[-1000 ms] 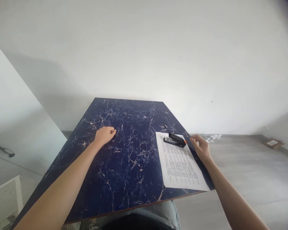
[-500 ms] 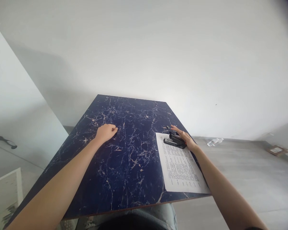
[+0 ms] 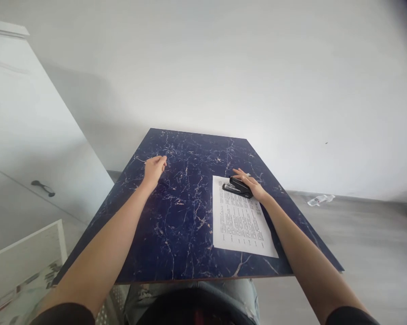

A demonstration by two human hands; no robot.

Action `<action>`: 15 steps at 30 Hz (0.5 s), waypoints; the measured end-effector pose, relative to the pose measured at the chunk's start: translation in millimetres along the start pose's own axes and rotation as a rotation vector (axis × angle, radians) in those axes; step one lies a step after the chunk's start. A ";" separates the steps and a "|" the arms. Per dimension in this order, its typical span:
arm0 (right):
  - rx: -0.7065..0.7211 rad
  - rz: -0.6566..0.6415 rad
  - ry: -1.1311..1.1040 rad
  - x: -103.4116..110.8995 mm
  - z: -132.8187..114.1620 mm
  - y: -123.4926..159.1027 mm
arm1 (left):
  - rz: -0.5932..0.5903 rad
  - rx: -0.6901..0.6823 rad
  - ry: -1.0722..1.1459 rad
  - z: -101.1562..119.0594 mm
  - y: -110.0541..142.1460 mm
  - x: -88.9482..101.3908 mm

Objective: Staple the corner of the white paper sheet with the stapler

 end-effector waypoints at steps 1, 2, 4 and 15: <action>0.023 -0.010 -0.004 -9.6 -4.1 -4.5 | 0.021 0.019 0.022 -3.5 -3.9 6.4; 0.039 -0.023 -0.007 -20.1 -8.9 -9.6 | 0.022 0.038 0.039 -7.2 -6.7 11.7; 0.057 -0.042 -0.013 -43.9 -20.9 -21.1 | 0.010 0.072 0.076 -13.7 -9.1 17.2; 0.097 -0.157 0.021 -200.9 -111.6 -94.1 | 0.130 0.279 0.582 -23.2 -34.1 66.2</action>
Point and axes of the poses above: each hand's wrist, its own y-axis away from the middle knuckle, its own x-axis out of the back of the hand, z = x × y, the point moved 1 cm from there along -y, towards the middle knuckle, and after that the axes turned 2 degrees about -x, right-handed, at the moved point
